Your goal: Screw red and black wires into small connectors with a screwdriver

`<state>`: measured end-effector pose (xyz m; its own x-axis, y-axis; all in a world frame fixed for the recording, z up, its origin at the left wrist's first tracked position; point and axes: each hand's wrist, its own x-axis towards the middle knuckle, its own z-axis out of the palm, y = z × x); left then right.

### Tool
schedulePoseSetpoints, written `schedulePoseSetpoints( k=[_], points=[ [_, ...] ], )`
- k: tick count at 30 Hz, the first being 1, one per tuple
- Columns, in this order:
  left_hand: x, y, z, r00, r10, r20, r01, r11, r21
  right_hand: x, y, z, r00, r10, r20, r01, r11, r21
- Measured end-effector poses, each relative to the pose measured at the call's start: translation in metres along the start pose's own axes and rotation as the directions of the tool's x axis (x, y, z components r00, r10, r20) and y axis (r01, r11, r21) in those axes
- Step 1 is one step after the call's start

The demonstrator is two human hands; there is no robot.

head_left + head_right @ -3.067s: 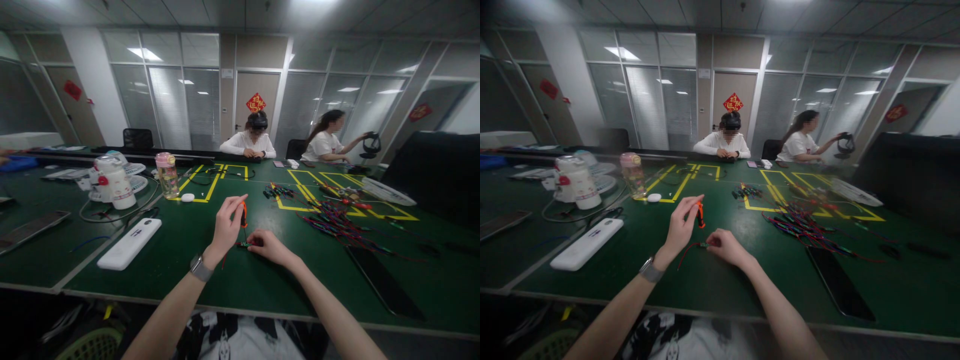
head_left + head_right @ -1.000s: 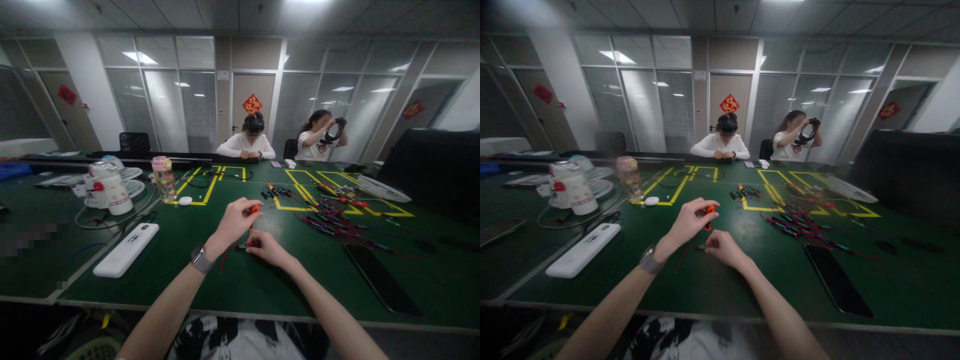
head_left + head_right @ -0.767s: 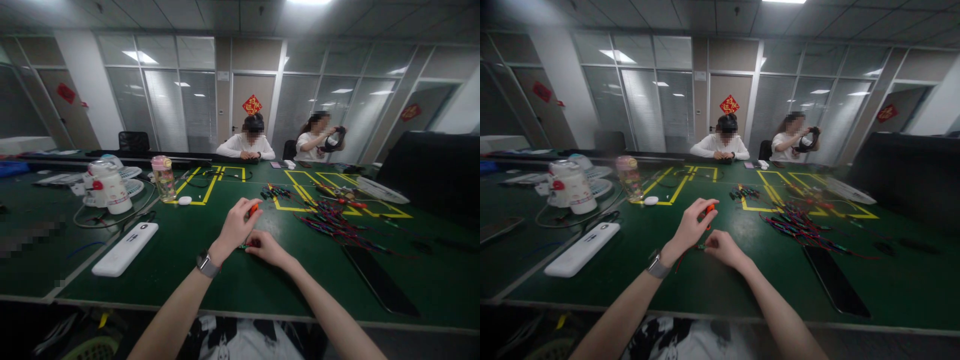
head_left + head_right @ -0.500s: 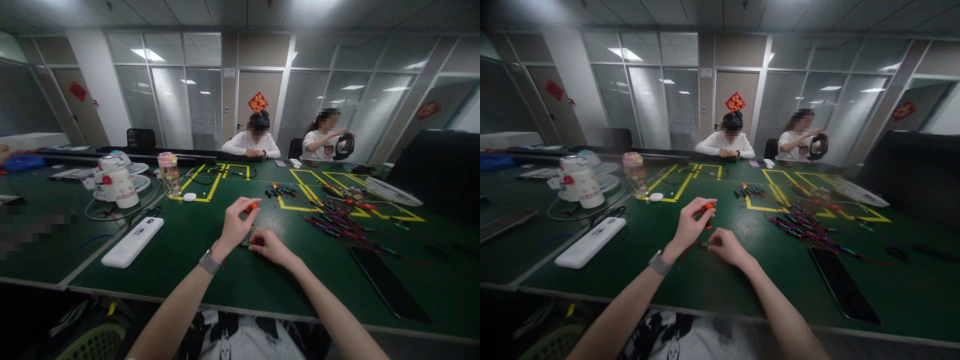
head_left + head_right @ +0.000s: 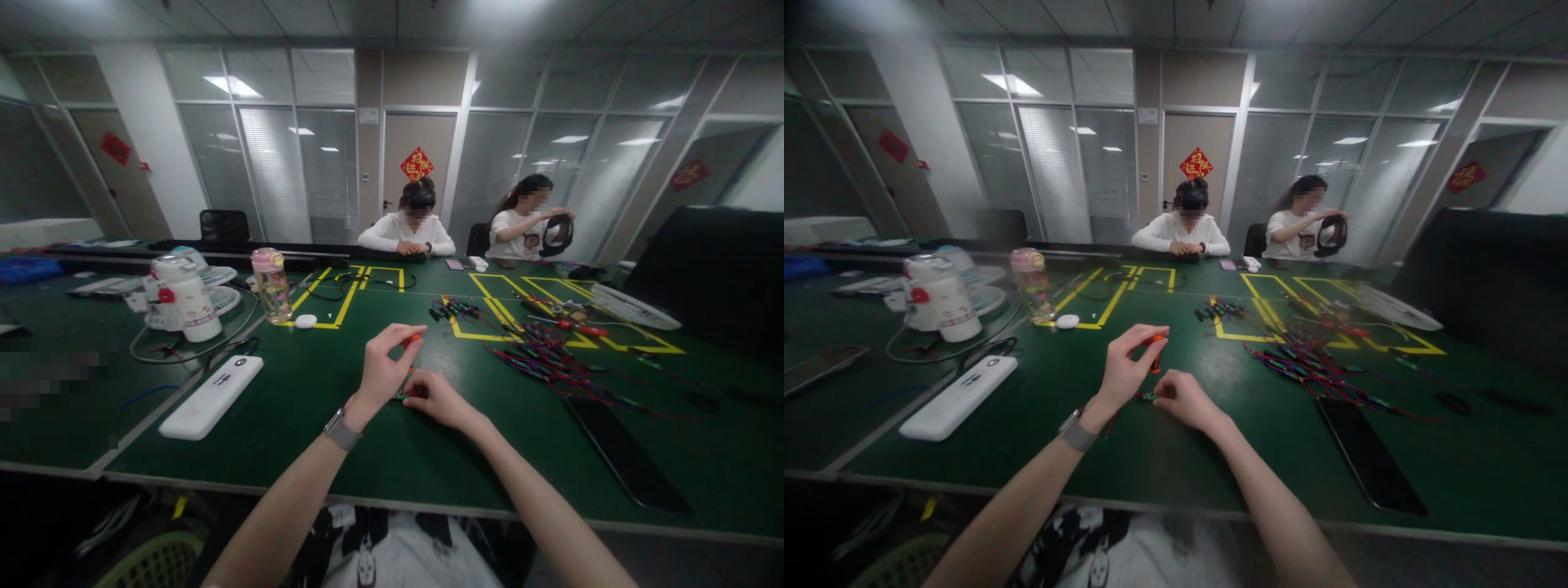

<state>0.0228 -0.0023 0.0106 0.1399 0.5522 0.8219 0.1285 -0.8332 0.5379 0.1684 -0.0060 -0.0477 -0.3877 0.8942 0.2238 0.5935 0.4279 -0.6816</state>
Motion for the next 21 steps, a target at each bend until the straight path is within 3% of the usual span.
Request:
schedulePoseSetpoints(
  k=[5, 13, 21],
  points=[
    [-0.0012, -0.002, -0.0009, 0.994, 0.014, -0.108, -0.003, 0.995, 0.096, -0.0001, 0.0022, 0.0006, 1.0, 0.006, 0.0, -0.006, 1.0, -0.001],
    [-0.0036, -0.0018, 0.0023, 0.997, -0.029, 0.065, 0.031, 0.999, -0.018, -0.0003, 0.0016, -0.0002, 1.0, 0.006, 0.0, -0.006, 1.0, 0.004],
    [-0.0022, -0.0057, 0.0005, 0.996, -0.008, -0.084, 0.019, 0.991, 0.13, -0.0006, 0.0018, 0.0001, 1.0, 0.006, 0.001, -0.006, 1.0, -0.004]
  ],
)
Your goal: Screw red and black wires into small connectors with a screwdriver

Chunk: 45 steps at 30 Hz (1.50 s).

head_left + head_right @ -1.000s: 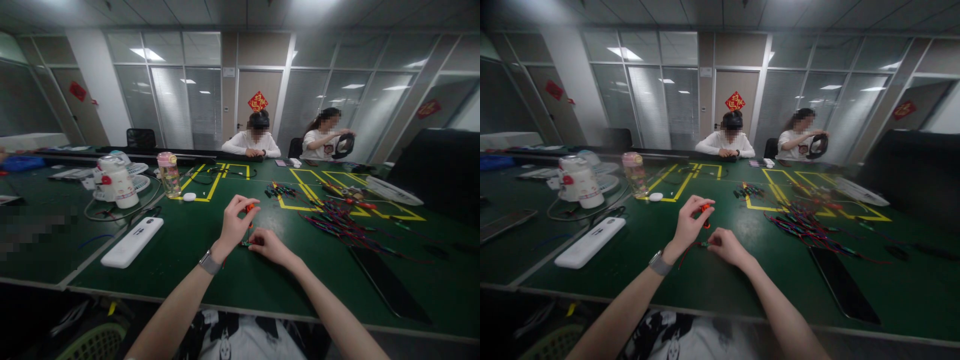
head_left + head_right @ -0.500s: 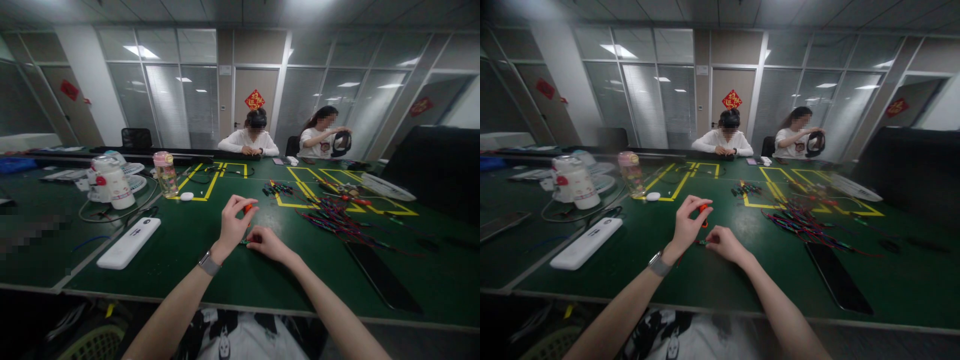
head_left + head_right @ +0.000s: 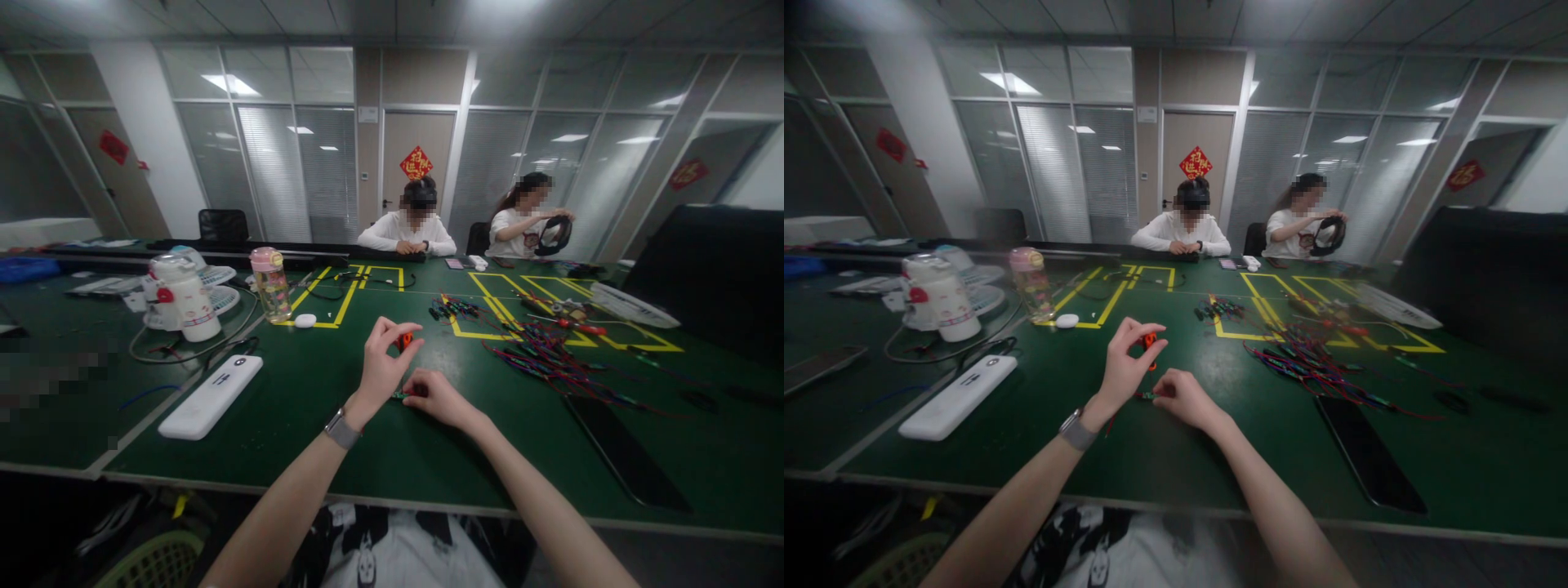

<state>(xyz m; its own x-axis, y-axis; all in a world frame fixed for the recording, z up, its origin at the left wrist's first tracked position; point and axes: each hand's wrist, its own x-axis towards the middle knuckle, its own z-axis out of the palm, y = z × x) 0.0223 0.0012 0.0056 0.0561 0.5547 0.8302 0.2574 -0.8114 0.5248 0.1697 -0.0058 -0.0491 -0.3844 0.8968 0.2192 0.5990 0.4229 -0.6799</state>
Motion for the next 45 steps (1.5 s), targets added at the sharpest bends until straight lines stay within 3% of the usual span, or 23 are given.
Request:
schedulePoseSetpoints(
  k=[10, 19, 26, 35, 42, 45],
  points=[
    [0.0013, 0.0024, -0.0028, 0.989, -0.072, 0.127, 0.092, 0.983, -0.16, 0.0003, 0.002, 0.0009, 1.0, -0.016, -0.001, 0.016, 1.0, 0.001],
    [0.0022, 0.0022, -0.0046, 0.999, -0.035, -0.027, 0.036, 0.999, 0.031, -0.0001, 0.0014, 0.0, 1.0, -0.001, 0.006, 0.001, 1.0, -0.011],
    [0.0008, 0.0036, -0.0034, 0.989, -0.08, 0.12, 0.101, 0.979, -0.178, 0.0, -0.0005, -0.0002, 1.0, 0.004, 0.01, -0.004, 1.0, -0.008],
    [0.0029, 0.0024, -0.0044, 0.998, -0.051, -0.026, 0.05, 0.999, -0.019, -0.0003, -0.0013, -0.0009, 1.0, 0.006, 0.014, -0.006, 1.0, -0.021],
    [0.0018, 0.0032, -0.0038, 0.991, -0.085, 0.104, 0.102, 0.981, -0.166, -0.0002, -0.0013, -0.0008, 1.0, -0.002, 0.013, 0.002, 1.0, -0.012],
    [0.0019, 0.003, -0.0033, 0.992, -0.069, 0.103, 0.084, 0.986, -0.147, 0.0003, -0.0002, -0.0004, 1.0, 0.003, 0.013, -0.003, 1.0, -0.012]
  ],
)
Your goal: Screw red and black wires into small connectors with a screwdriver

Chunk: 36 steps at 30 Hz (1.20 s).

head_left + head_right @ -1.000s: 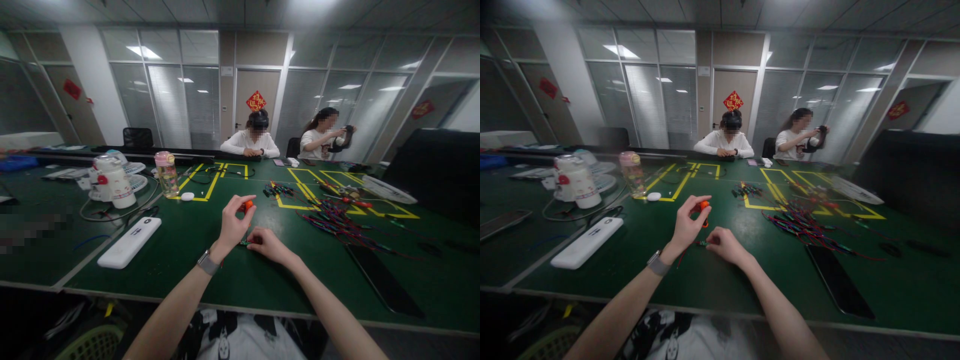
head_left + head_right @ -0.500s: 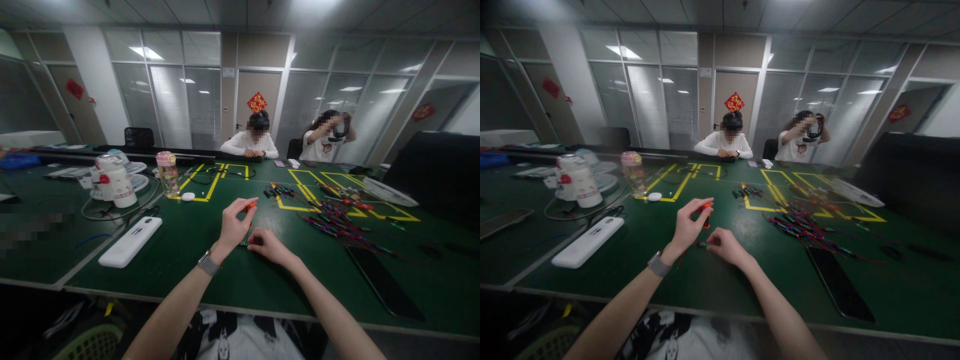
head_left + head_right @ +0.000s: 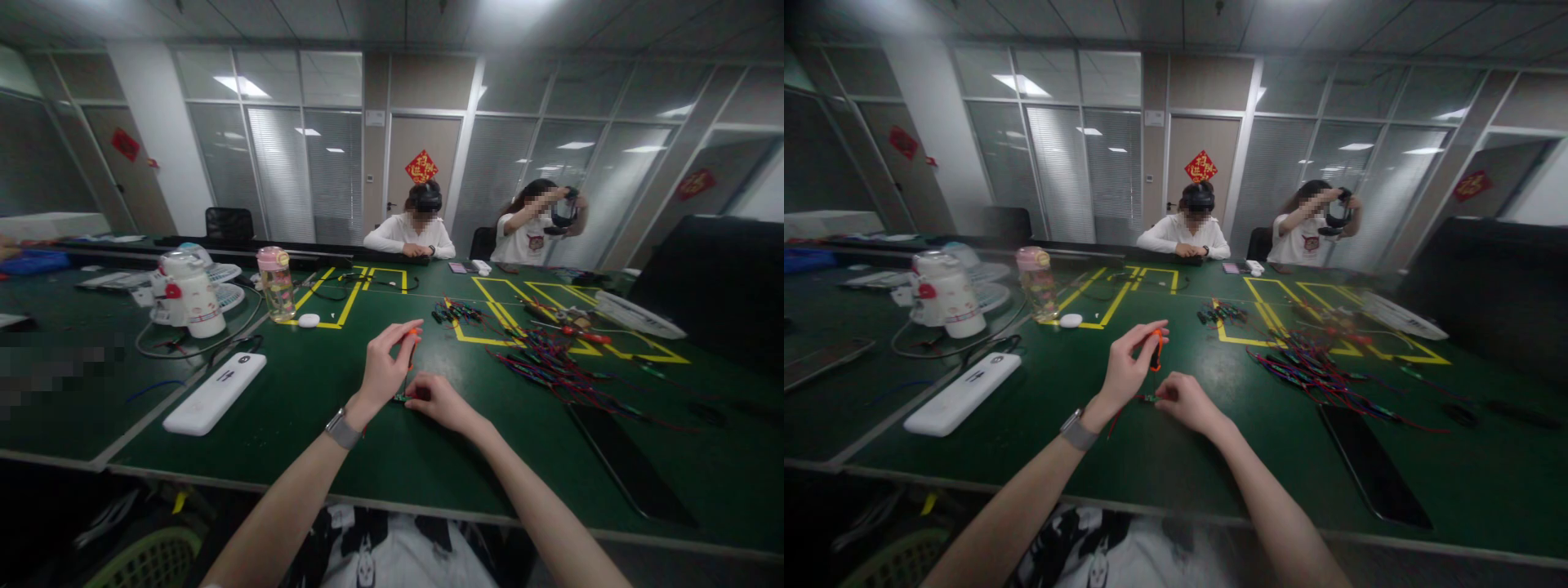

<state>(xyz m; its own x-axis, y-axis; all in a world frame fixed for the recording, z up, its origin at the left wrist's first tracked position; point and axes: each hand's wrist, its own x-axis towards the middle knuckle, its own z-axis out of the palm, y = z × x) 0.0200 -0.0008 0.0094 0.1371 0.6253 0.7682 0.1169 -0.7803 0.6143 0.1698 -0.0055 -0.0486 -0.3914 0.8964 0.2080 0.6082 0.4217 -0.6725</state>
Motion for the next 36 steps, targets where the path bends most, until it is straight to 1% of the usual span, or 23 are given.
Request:
schedulePoseSetpoints(
  k=[3, 5, 9, 13, 15, 17, 21, 23, 25, 30, 32, 36],
  points=[
    [0.0003, -0.0001, -0.0006, 0.996, 0.036, -0.082, -0.026, 0.993, 0.115, 0.0002, 0.001, 0.0004, 1.0, -0.006, -0.003, 0.006, 1.0, -0.002],
    [0.0004, 0.0002, -0.0012, 0.993, 0.043, -0.114, -0.026, 0.989, 0.143, 0.0002, 0.0011, 0.0005, 1.0, -0.002, -0.003, 0.002, 1.0, -0.006],
    [0.0001, 0.0008, -0.0016, 0.999, 0.019, -0.05, -0.014, 0.995, 0.099, -0.0002, 0.0004, 0.0002, 1.0, -0.003, -0.006, 0.003, 1.0, -0.006],
    [-0.0005, -0.0014, 0.0004, 0.999, -0.003, 0.042, 0.004, 1.0, -0.007, -0.0005, -0.0009, -0.0004, 1.0, -0.001, -0.002, 0.001, 1.0, -0.01],
    [-0.0007, -0.0031, 0.0014, 0.998, -0.013, 0.067, 0.015, 0.999, -0.03, -0.0008, -0.0017, -0.0008, 1.0, 0.001, -0.002, -0.001, 1.0, -0.008],
    [-0.0009, -0.0044, 0.0018, 0.999, 0.002, 0.05, -0.003, 1.0, 0.013, -0.001, -0.0022, -0.001, 1.0, -0.003, -0.001, 0.003, 1.0, -0.01],
    [-0.0011, -0.0044, 0.0008, 0.998, 0.054, -0.035, -0.049, 0.989, 0.141, -0.0005, -0.0012, -0.0007, 1.0, 0.0, 0.001, 0.0, 1.0, -0.017],
    [-0.0012, -0.0028, 0.0, 0.998, 0.05, -0.041, -0.043, 0.989, 0.145, 0.0, 0.0, -0.0002, 1.0, -0.003, -0.002, 0.003, 1.0, -0.019],
    [-0.001, -0.0006, -0.0008, 0.999, 0.036, -0.025, -0.032, 0.991, 0.13, 0.0003, 0.0008, 0.0002, 1.0, -0.011, -0.003, 0.011, 1.0, -0.02],
    [-0.0001, 0.0023, -0.0013, 0.999, 0.042, 0.007, -0.042, 0.997, 0.057, -0.0002, -0.0001, 0.0003, 1.0, -0.011, -0.001, 0.011, 1.0, -0.016],
    [0.0, 0.0012, -0.0011, 0.999, 0.041, -0.007, -0.041, 0.998, 0.055, -0.0006, -0.0007, 0.0001, 1.0, -0.006, -0.001, 0.006, 1.0, -0.016],
    [-0.0006, -0.0016, -0.0007, 0.996, 0.043, -0.079, -0.033, 0.992, 0.118, -0.001, -0.0006, -0.0004, 1.0, -0.004, 0.006, 0.004, 1.0, -0.01]
  ],
)
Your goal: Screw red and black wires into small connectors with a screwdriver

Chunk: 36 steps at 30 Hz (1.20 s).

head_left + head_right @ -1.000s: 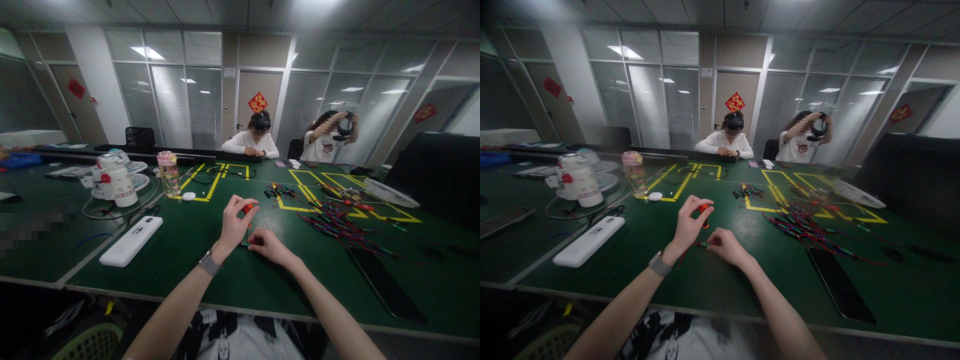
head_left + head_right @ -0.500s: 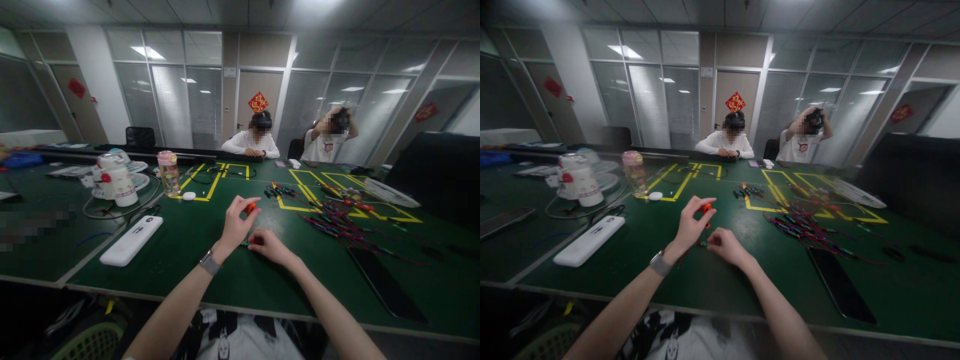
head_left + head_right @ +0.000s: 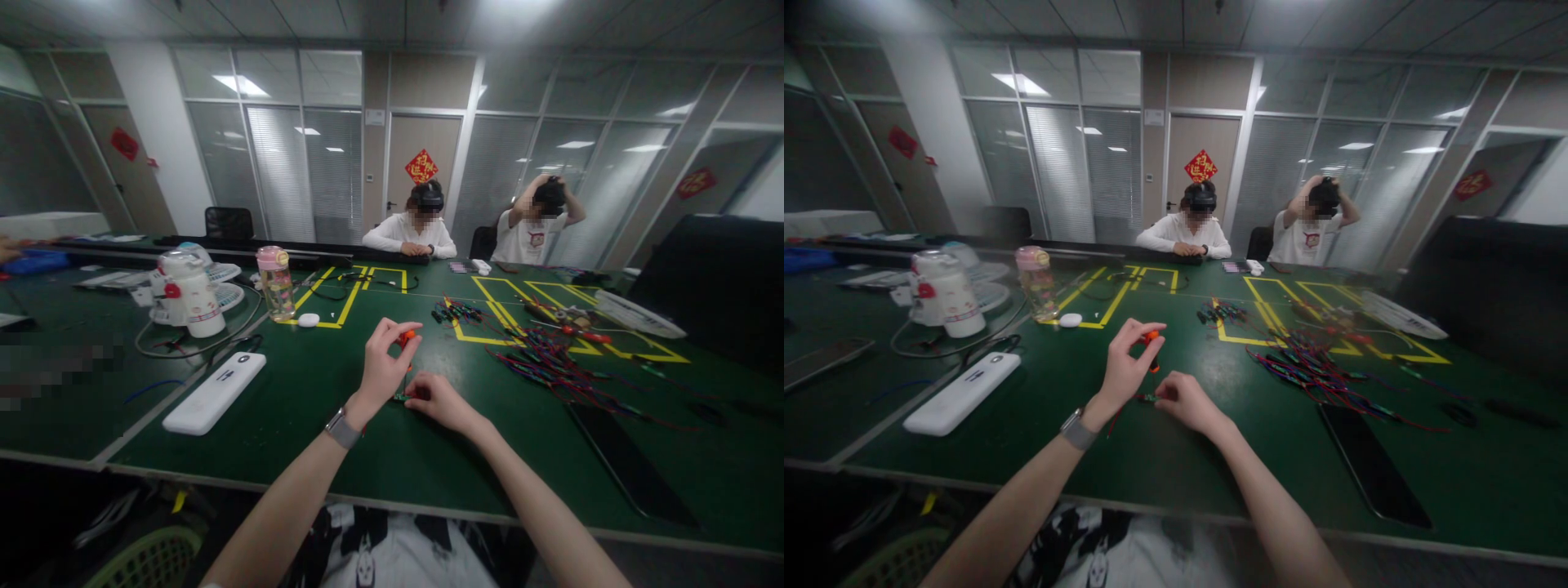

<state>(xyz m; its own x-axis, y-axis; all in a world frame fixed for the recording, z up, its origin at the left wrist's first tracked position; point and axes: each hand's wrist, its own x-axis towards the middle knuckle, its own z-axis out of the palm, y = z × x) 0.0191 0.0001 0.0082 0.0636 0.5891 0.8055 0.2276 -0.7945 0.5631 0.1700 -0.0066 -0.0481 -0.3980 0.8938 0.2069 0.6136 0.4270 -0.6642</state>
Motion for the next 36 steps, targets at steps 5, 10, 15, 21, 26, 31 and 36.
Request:
schedulePoseSetpoints(
  k=[5, 10, 15, 21, 26, 31, 36],
  points=[
    [-0.0003, 0.0021, -0.0008, 1.0, -0.011, 0.008, 0.011, 1.0, 0.0, 0.0001, -0.0003, -0.0005, 1.0, 0.002, -0.002, -0.002, 1.0, 0.003],
    [0.0012, 0.0044, -0.0018, 0.998, 0.005, 0.06, -0.002, 0.999, -0.046, 0.0014, 0.0009, 0.0006, 1.0, 0.003, -0.003, -0.003, 1.0, 0.003],
    [0.0006, 0.0008, -0.0008, 1.0, 0.018, 0.017, -0.018, 1.0, -0.003, 0.0015, 0.0031, 0.0022, 1.0, -0.004, -0.002, 0.004, 1.0, 0.002],
    [-0.0012, -0.0025, 0.0011, 0.999, 0.015, -0.047, -0.014, 0.999, 0.036, 0.0009, 0.0017, 0.0019, 1.0, 0.007, -0.001, -0.007, 1.0, -0.006],
    [-0.0001, -0.0006, 0.0006, 0.999, 0.009, 0.04, -0.009, 1.0, 0.007, 0.0005, 0.0008, 0.0007, 1.0, 0.005, -0.001, -0.005, 1.0, -0.004],
    [0.0001, -0.0007, 0.0005, 0.994, -0.015, 0.107, 0.02, 0.999, -0.043, 0.0001, -0.0001, 0.0, 1.0, 0.002, -0.003, -0.002, 1.0, -0.013],
    [0.0004, 0.0001, 0.0003, 0.999, -0.011, 0.052, 0.011, 1.0, -0.001, 0.001, -0.0015, -0.0004, 1.0, 0.009, -0.004, -0.009, 1.0, -0.013]
  ],
)
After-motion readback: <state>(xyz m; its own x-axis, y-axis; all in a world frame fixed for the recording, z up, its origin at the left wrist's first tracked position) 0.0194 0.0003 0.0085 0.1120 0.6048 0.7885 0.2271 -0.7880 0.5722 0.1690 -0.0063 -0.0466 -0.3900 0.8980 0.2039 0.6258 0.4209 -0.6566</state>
